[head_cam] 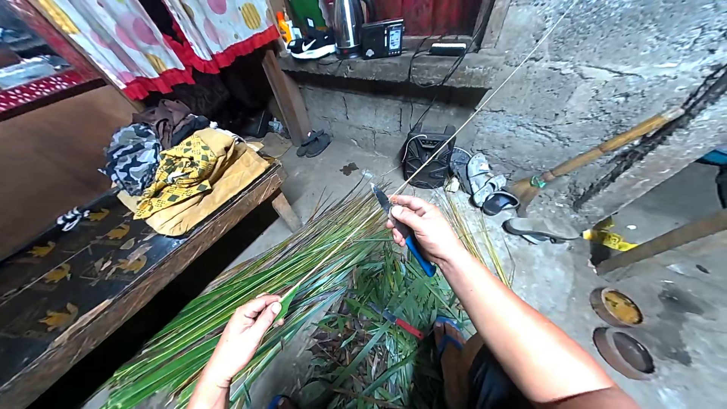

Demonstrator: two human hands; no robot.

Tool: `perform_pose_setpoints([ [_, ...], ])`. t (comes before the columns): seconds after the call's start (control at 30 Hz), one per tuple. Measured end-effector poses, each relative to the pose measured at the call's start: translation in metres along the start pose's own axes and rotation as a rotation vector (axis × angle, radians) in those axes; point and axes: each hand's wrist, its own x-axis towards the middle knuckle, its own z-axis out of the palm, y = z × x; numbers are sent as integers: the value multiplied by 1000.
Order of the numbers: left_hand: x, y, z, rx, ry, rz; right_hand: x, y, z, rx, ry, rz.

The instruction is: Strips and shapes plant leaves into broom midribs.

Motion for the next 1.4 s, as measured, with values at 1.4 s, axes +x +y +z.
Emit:
perform_pose_setpoints([
  [1.4,-8,-15,-24,-114,-129,-263,8,-7,-16,-15,-5,-74],
])
